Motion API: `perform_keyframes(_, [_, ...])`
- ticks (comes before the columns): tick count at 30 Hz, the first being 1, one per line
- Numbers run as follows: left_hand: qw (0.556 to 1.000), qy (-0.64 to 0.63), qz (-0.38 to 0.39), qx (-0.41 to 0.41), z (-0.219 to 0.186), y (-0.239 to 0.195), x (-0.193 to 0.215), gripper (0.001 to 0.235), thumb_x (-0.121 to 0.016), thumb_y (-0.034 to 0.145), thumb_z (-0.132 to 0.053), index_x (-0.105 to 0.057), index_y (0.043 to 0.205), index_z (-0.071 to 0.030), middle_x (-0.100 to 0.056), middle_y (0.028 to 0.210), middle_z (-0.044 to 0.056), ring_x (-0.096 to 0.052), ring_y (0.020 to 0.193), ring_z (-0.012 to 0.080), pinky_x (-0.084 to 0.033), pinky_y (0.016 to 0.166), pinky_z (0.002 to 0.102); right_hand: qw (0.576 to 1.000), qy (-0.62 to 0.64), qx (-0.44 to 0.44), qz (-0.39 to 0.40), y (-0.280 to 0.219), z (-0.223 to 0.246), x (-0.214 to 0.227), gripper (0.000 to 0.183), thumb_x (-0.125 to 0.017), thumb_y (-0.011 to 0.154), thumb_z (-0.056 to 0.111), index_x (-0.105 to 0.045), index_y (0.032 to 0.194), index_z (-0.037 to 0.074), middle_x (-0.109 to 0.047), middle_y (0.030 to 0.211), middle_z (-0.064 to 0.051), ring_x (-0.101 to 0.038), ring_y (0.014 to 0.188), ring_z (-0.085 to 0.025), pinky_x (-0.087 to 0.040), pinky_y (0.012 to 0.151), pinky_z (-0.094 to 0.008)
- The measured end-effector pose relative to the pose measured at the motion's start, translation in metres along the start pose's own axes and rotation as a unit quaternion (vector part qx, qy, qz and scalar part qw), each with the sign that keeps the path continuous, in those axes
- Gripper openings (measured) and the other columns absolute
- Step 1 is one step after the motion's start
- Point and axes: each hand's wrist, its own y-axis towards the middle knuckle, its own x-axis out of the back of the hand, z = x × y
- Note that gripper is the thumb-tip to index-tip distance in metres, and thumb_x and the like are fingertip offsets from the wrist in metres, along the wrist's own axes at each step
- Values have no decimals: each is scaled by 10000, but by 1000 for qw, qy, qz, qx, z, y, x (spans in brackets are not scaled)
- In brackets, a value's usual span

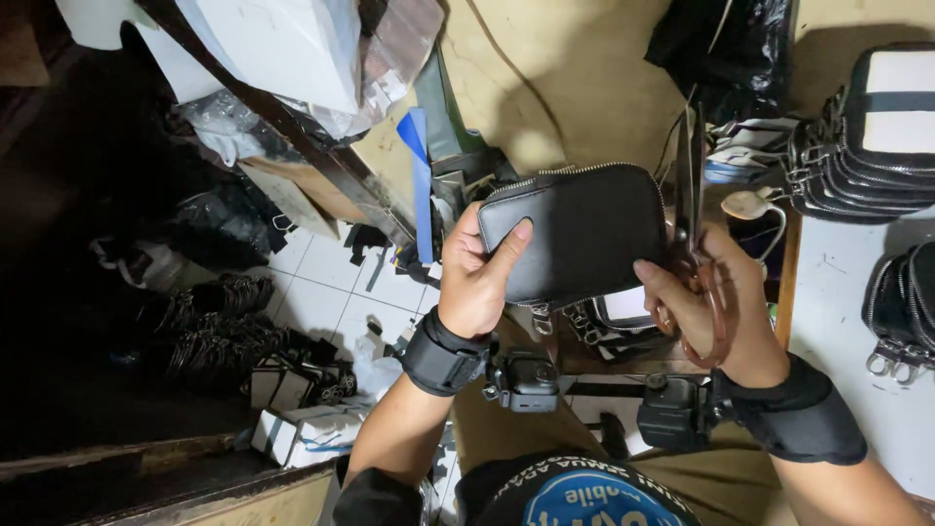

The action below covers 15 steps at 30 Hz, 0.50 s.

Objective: Trimming excess threads and material from small leather pouches using scissors

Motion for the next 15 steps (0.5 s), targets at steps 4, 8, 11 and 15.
perform_keyframes(4, [997,72,3,-20,-6,1,-3,208,-704,994,-168,-651,1175,-81,-710,1114,2,-617,1031,85,-490,983,258,999,38,-8,8,-3,12,-1,214,-684,951,62,-501,1060,39,-580,583,-147,-584,434,-194,-465,411,-286])
perform_keyframes(8, [997,18,35,63,20,-1,2,239,-659,1014,-178,-595,1226,-89,-650,981,11,-613,869,84,-543,820,268,996,-1,-66,-63,-10,29,32,255,-716,939,95,-558,1134,58,-570,572,-108,-537,442,-145,-429,427,-253])
perform_keyframes(11, [989,52,103,97,45,0,4,286,-668,996,-133,-582,1262,-73,-667,1041,77,-666,937,133,-610,861,291,989,-86,-13,-123,-24,44,86,254,-708,973,37,-534,1158,51,-549,616,-70,-529,477,-116,-424,448,-234])
perform_keyframes(15, [949,203,176,167,79,6,1,336,-732,920,-223,-621,1191,-58,-702,1167,105,-721,1210,253,-558,995,307,957,-193,-14,-214,-50,48,173,235,-692,1111,1,-484,1219,15,-490,858,-101,-625,651,-204,-486,453,-306])
